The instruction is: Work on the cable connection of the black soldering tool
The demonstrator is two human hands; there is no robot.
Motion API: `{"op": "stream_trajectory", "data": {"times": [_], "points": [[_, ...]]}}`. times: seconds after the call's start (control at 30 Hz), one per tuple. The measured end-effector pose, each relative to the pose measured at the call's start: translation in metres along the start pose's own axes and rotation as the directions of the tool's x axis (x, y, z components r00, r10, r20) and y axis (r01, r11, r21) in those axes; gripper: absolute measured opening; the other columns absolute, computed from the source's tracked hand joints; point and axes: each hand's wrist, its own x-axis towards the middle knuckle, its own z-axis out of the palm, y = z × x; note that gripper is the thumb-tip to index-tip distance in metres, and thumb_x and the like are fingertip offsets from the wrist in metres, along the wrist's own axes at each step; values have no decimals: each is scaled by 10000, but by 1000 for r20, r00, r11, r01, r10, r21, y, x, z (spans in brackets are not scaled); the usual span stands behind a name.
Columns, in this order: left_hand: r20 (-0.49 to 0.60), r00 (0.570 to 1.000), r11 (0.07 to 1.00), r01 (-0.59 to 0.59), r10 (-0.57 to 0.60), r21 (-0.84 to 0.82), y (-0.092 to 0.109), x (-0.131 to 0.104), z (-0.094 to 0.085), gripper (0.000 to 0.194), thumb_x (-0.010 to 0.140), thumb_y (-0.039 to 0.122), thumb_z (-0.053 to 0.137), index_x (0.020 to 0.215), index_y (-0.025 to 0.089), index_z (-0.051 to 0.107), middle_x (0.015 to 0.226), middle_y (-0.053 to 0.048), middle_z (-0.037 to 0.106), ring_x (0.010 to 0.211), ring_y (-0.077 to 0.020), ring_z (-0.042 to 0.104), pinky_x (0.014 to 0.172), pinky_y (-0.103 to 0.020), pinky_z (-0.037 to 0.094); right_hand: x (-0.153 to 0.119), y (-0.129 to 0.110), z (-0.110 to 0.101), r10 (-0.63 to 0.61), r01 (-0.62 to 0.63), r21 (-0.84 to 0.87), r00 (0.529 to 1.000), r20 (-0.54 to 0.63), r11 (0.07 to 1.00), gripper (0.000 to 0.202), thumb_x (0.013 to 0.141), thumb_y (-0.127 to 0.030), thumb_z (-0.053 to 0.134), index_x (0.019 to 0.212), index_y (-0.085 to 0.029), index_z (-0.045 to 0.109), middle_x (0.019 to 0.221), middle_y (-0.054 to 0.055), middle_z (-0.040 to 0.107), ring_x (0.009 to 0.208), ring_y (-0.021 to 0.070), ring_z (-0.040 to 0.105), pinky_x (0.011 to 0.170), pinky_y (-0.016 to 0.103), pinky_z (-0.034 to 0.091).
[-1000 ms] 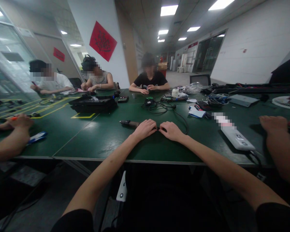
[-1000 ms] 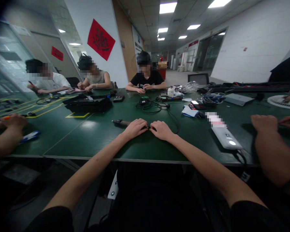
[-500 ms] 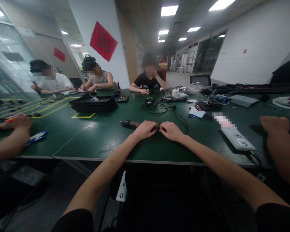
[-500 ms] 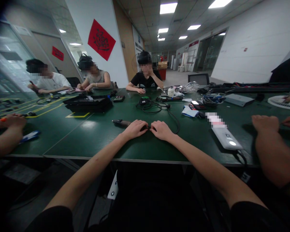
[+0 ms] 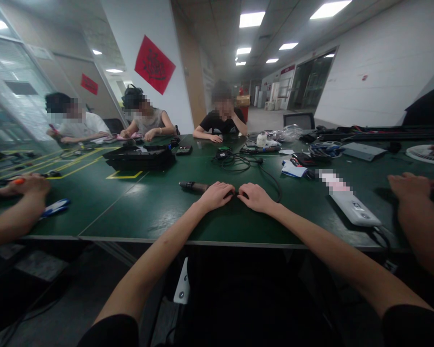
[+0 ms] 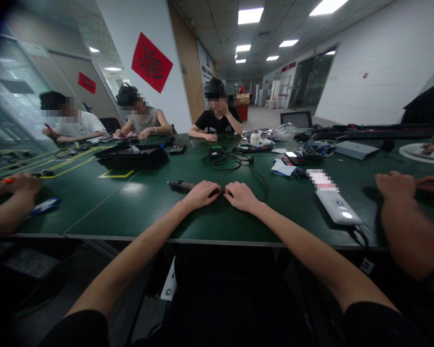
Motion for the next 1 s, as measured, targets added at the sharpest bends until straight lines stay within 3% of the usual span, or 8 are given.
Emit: {"op": "stream_trajectory", "data": {"times": [0.5,0.63,0.8,1.0], "points": [[-19,1000,1000,-3,2,-29,-2,1,0,162,1004,340,602,1122,230,601,1110,-51,706,1068,-234,662,954,-390,473,0,-1,-3,-2,2,-2,1000,10,1000,88,1005,-270,632,942,-208,639,958,60,676,900,215,579,806,319,385],[-16,999,998,-43,43,-41,-3,1,0,153,1002,276,578,1147,234,605,1134,-53,704,1107,-229,652,978,-387,471,0,0,-2,-3,3,1,1000,8,1000,93,1005,-278,633,940,-212,640,958,59,676,900,216,581,807,320,387],[-14,1000,1000,-7,7,-30,-2,2,0,122,1023,329,570,1077,226,608,1067,-54,702,1032,-231,655,934,-387,482,0,0,-1,-5,5,-11,1000,5,1000,101,1012,-284,621,945,-214,645,961,58,677,897,216,585,808,322,387],[-11,999,998,-51,51,-39,-1,0,-2,174,1007,278,576,1175,236,598,1145,-57,700,1119,-231,645,992,-395,470,-1,-1,-2,-13,13,-14,1000,3,1000,97,1015,-286,616,963,-212,651,979,65,681,909,217,586,819,322,384]]}}
